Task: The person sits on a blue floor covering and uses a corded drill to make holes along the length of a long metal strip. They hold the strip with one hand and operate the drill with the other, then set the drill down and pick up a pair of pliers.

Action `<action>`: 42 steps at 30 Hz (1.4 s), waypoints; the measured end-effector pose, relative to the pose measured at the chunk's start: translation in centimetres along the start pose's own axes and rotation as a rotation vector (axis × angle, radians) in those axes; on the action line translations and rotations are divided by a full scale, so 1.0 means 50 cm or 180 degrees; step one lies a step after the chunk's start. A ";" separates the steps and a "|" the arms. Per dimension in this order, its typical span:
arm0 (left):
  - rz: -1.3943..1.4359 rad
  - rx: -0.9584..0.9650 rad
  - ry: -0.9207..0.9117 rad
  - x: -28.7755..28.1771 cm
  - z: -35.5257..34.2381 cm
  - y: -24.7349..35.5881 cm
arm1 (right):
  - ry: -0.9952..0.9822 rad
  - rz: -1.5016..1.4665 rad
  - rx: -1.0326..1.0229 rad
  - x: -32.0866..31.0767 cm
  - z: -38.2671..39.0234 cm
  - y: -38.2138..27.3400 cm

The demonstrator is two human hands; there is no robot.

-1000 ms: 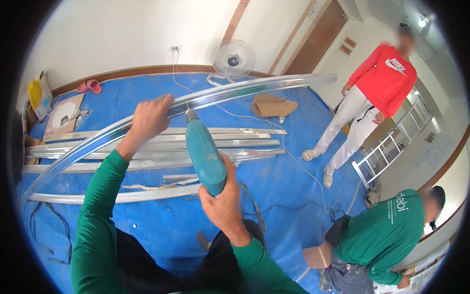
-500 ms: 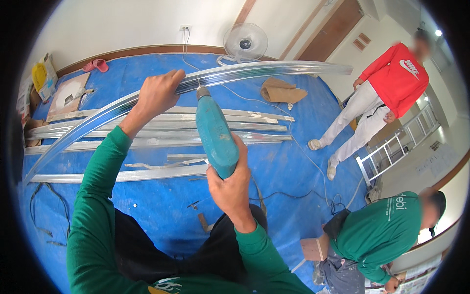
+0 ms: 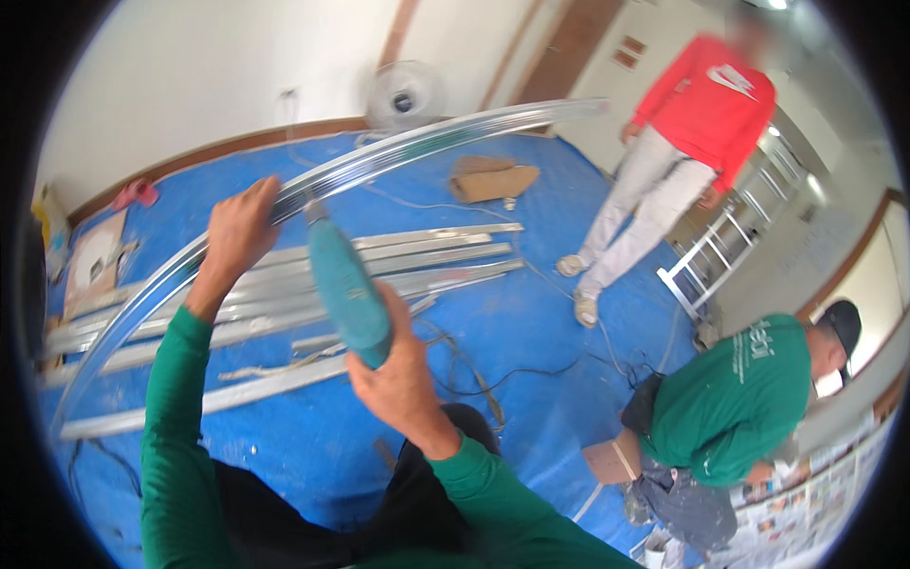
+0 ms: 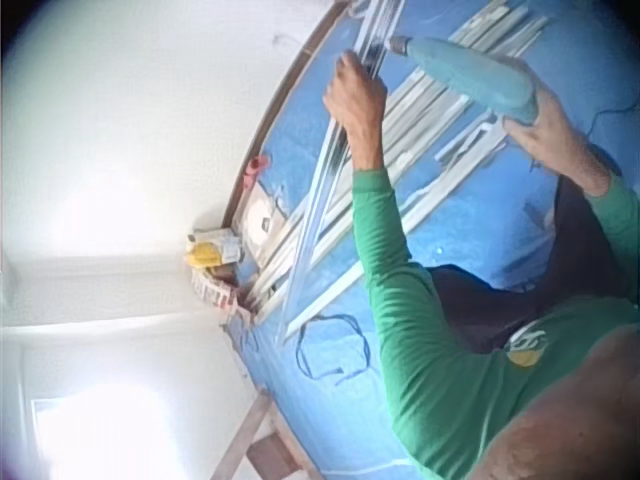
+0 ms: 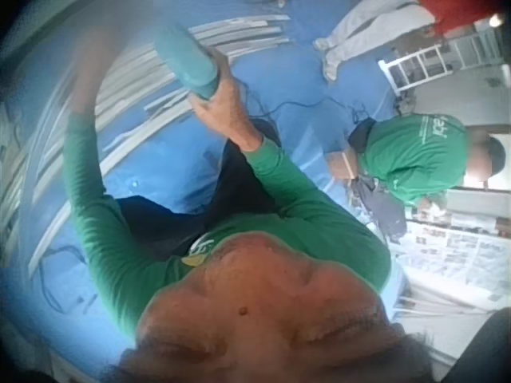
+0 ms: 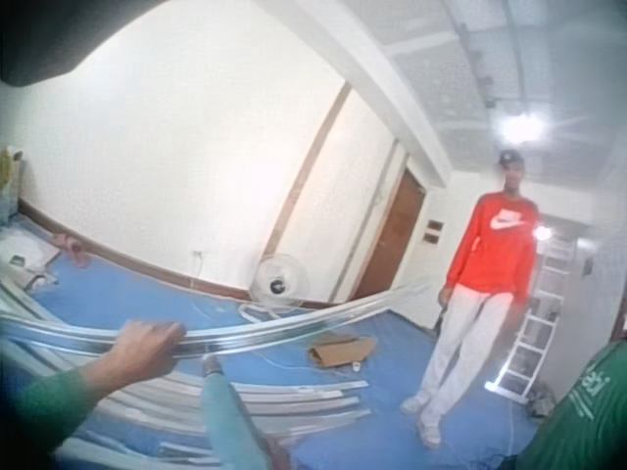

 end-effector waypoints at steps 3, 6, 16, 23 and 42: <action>-0.0044 -0.0026 0.0004 0.001 -0.003 0.000 | -0.0181 -0.0364 0.0332 0.003 0.003 0.012; -0.0044 -0.0053 -0.0065 0.007 -0.001 -0.003 | -0.0237 -0.0375 0.0399 0.002 0.004 0.010; 0.0039 -0.0075 -0.0037 0.009 -0.002 -0.003 | -0.0197 -0.0518 0.0525 0.009 0.009 0.019; 0.0056 0.0113 -0.0028 0.004 0.007 0.002 | -0.0125 -0.0393 0.0521 0.009 0.006 0.026; -0.0065 -0.0017 -0.0158 0.025 0.018 -0.020 | -0.0202 -0.0338 0.0640 0.021 0.003 0.036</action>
Point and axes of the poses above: each hand's wrist, its own z-axis away from the middle knuckle, its own x-axis out of the palm, y = z × x, the point moved 8 cm from there along -z, towards the middle knuckle, and after that the axes turned 14 degrees about z, right-handed, at the moved point
